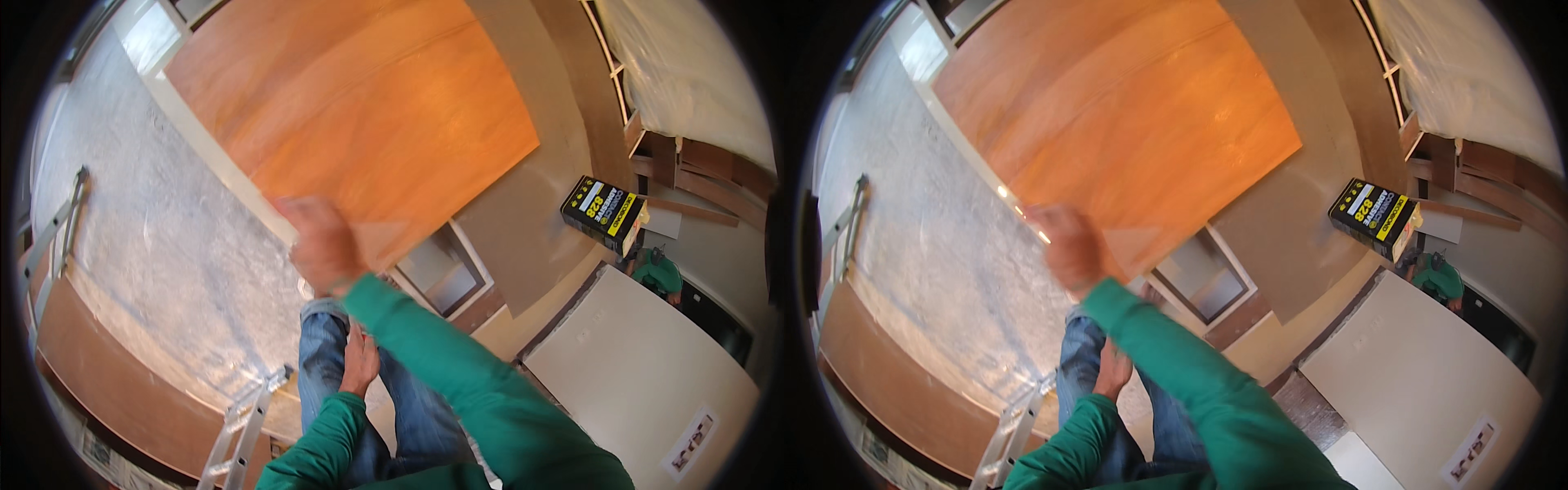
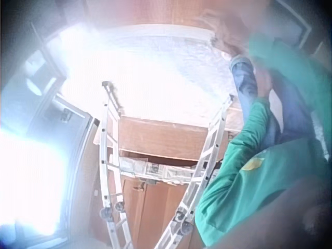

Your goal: The person pours a liquid finish from a bottle onto a wooden board and spreads it evenly using a red sanding block. They move around the room to apply the finish to different sections of the wood.

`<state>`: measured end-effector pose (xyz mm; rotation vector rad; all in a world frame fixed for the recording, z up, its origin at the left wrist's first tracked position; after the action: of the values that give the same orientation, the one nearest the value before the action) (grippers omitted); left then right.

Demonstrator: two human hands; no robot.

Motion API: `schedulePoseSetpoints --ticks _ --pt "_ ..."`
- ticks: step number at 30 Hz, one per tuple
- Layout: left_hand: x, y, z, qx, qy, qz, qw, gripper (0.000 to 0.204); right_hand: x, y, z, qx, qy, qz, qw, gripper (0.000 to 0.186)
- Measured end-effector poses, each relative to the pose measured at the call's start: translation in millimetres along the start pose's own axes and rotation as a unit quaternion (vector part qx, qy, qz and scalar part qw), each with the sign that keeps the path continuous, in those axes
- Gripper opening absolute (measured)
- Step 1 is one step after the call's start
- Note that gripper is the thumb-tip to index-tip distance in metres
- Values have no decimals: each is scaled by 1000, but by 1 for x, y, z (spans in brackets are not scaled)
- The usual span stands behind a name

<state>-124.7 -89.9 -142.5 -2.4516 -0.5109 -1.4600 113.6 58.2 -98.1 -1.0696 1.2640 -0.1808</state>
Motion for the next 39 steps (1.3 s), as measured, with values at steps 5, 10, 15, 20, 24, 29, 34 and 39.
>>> schedulePoseSetpoints --ticks 5,10,15,20,24,29,34,39 --pt "25 -14 20 -45 -177 -5 983 35 223 -210 57 203 316 -20 926 23" --pt "23 -21 31 -76 -183 -3 980 34 316 -301 88 204 285 -280 894 22" --pt "15 -26 35 -104 -189 48 975 36 232 -173 48 186 195 -147 952 20" --pt "17 -17 41 -166 106 115 974 41 24 -1 -13 -86 42 70 993 15" --pt "4 -11 43 -91 8 67 994 42 4 -3 17 -28 -228 -64 971 8" --pt "16 6 47 -95 -114 85 985 41 115 -87 111 -171 -357 -62 916 11" --pt "19 27 43 -88 -133 106 981 41 219 -210 210 -67 -288 -197 935 20" --pt "18 27 35 -82 -89 134 984 37 281 -267 207 32 -80 -228 970 24"
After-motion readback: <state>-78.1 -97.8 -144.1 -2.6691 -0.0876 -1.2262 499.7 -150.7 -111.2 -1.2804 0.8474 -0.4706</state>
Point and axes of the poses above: each hand's wrist, its own z-axis towards the middle knuckle, its own y-axis out of the palm, x = y × z, the point moved 5 cm from there along z, towards the middle knuckle, and after that the axes turned 13 degrees about y, right-handed, at the moved point
